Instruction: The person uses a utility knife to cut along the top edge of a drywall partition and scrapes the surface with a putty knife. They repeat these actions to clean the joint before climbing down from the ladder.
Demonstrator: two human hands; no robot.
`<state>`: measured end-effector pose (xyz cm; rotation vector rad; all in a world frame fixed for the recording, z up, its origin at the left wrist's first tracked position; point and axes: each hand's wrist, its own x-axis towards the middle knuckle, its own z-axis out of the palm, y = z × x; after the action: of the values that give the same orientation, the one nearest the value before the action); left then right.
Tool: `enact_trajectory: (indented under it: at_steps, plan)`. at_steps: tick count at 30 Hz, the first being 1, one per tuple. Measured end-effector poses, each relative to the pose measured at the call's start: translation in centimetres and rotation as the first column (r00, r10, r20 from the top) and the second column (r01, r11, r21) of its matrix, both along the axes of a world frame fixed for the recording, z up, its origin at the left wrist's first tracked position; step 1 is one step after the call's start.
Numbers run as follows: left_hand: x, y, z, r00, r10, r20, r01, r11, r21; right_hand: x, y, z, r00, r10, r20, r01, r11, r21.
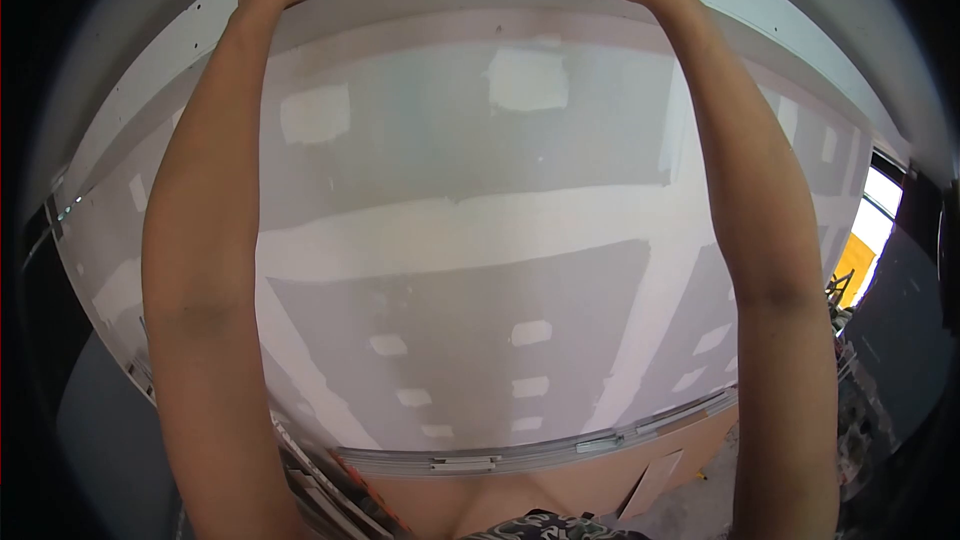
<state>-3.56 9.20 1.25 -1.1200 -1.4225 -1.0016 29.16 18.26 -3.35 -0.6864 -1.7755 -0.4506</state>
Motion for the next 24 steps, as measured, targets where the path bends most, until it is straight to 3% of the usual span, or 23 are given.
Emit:
enact_trajectory:
  at_steps: [8,10,13,15,19,22,24]
  plan:
    - [0.0,0.0,-0.5,1.0,-0.024,0.001,0.024,0.999,0.025,0.4,-0.3,0.0,0.998,0.018,0.062,-0.015,0.999,-0.038]
    - [0.3,0.3,-0.7,0.999,-0.013,-0.042,0.016,0.998,0.057,0.8,0.7,-0.3,0.995,0.038,0.09,-0.043,0.998,0.054]
    - [0.9,0.2,-0.3,1.0,0.022,0.019,-0.022,1.0,0.002,0.8,1.0,-0.6,0.994,0.055,0.096,-0.059,0.997,0.049]
    - [1.7,0.0,-0.5,0.989,0.036,0.146,-0.031,0.999,-0.038,0.9,0.5,-1.4,0.993,0.069,0.096,-0.075,0.995,0.069]
    - [1.4,0.1,-0.5,0.995,0.063,0.077,-0.061,0.998,-0.036,0.8,1.1,-1.0,0.995,0.025,0.101,-0.028,0.999,0.035]
    - [1.6,0.1,-0.5,0.992,0.028,0.121,-0.029,1.0,0.004,0.4,0.3,-1.4,0.996,0.014,0.089,-0.009,0.999,-0.052]
    - [1.7,-0.1,-0.5,0.988,0.017,0.157,-0.01,0.999,-0.041,0.5,0.8,-1.4,0.994,0.021,0.104,-0.021,1.0,0.0]
